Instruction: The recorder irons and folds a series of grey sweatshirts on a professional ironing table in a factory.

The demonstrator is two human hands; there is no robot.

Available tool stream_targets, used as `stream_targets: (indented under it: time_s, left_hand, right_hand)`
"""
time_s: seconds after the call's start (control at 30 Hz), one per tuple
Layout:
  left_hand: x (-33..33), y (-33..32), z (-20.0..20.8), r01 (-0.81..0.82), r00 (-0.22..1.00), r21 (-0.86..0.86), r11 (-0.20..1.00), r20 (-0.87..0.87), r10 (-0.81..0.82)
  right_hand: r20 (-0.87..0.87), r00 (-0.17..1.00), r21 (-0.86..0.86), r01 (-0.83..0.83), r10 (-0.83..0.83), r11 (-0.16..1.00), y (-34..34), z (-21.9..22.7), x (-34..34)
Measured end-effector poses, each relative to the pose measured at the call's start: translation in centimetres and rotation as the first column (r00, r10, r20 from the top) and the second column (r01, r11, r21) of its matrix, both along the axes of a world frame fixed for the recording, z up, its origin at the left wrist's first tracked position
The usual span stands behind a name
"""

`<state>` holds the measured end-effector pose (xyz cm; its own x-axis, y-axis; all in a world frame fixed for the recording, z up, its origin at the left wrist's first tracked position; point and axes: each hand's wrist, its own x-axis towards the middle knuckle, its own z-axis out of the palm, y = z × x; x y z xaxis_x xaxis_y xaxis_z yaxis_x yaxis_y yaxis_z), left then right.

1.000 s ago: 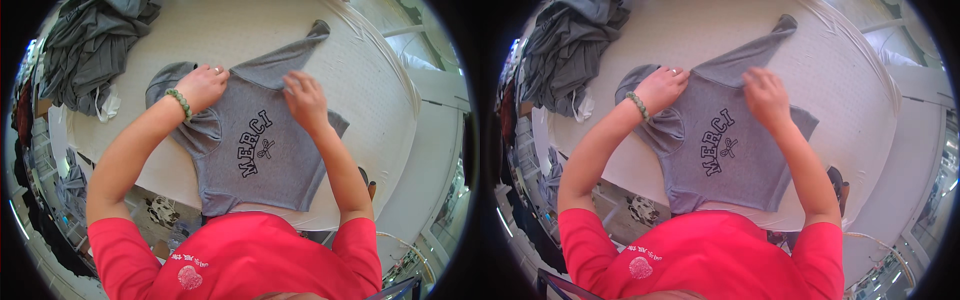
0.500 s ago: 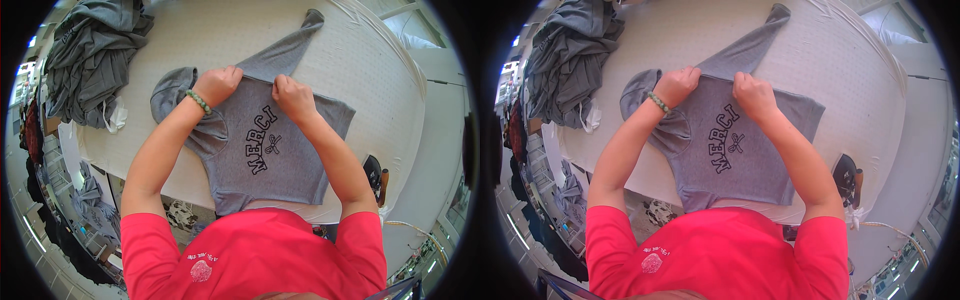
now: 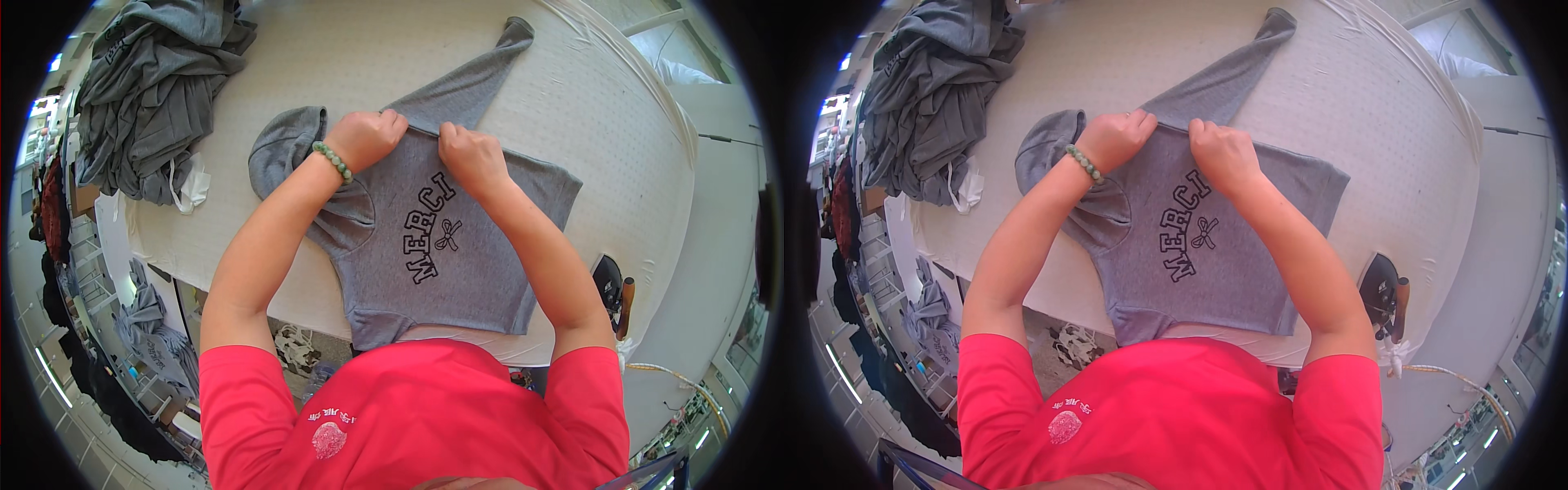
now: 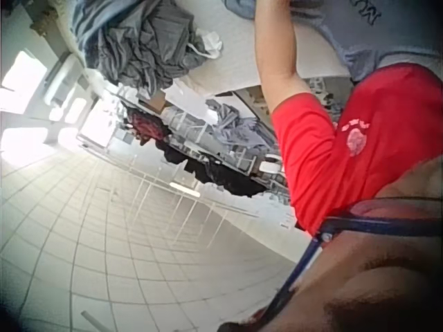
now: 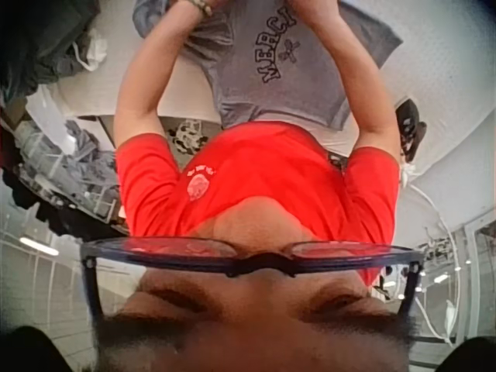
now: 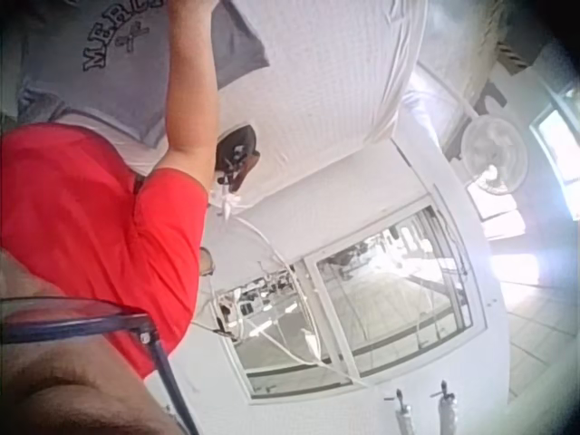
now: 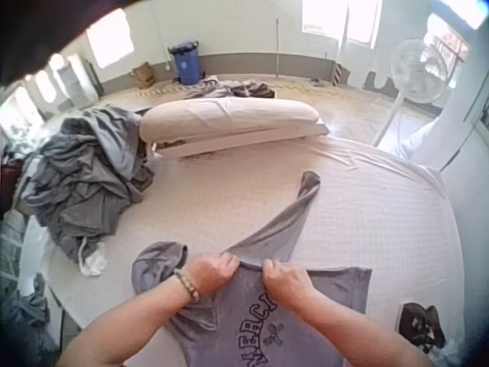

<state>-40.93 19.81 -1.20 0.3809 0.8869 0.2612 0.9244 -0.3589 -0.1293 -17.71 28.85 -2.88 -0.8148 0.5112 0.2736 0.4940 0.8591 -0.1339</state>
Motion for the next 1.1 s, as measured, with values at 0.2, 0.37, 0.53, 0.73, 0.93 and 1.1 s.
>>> stream_targets:
  time_s: [0.2, 0.37, 0.53, 0.73, 0.93, 1.1]
  left_hand:
    - [0.7, -0.2, -0.6, -0.132, 0.991, 0.066, 0.989, 0.037, 0.130]
    - [-0.4, -0.2, -0.6, -0.141, 0.986, 0.078, 0.987, 0.101, 0.132]
    - [-1.2, -0.8, -0.6, -0.228, 0.955, -0.005, 0.974, 0.196, 0.224]
    - [-0.8, -0.4, -0.7, -0.410, 0.859, -0.097, 0.907, 0.293, 0.420]
    - [0.4, -0.6, -0.4, -0.593, 0.505, -0.355, 0.723, 0.535, 0.677]
    - [-0.7, 0.0, 0.4, -0.556, 0.384, -0.511, 0.656, 0.542, 0.748]
  right_hand:
    - [0.040, 0.992, -0.005, 0.123, -0.123, 0.992, -0.5, 0.2, -0.1]
    - [0.186, 0.978, 0.011, 0.093, -0.093, 0.996, -1.4, 1.9, -1.2]
    - [0.056, 0.998, -0.073, -0.029, 0.033, 0.997, -2.7, 2.2, -1.2]
    - [-0.042, 0.994, -0.073, -0.105, 0.102, 0.992, -7.1, 1.3, -3.4]
    - [-0.049, 0.999, -0.226, -0.005, -0.006, 0.974, -7.7, 1.7, -4.2]
    - [-0.043, 0.998, -0.239, -0.063, 0.054, 0.969, -6.8, 2.0, -7.2]
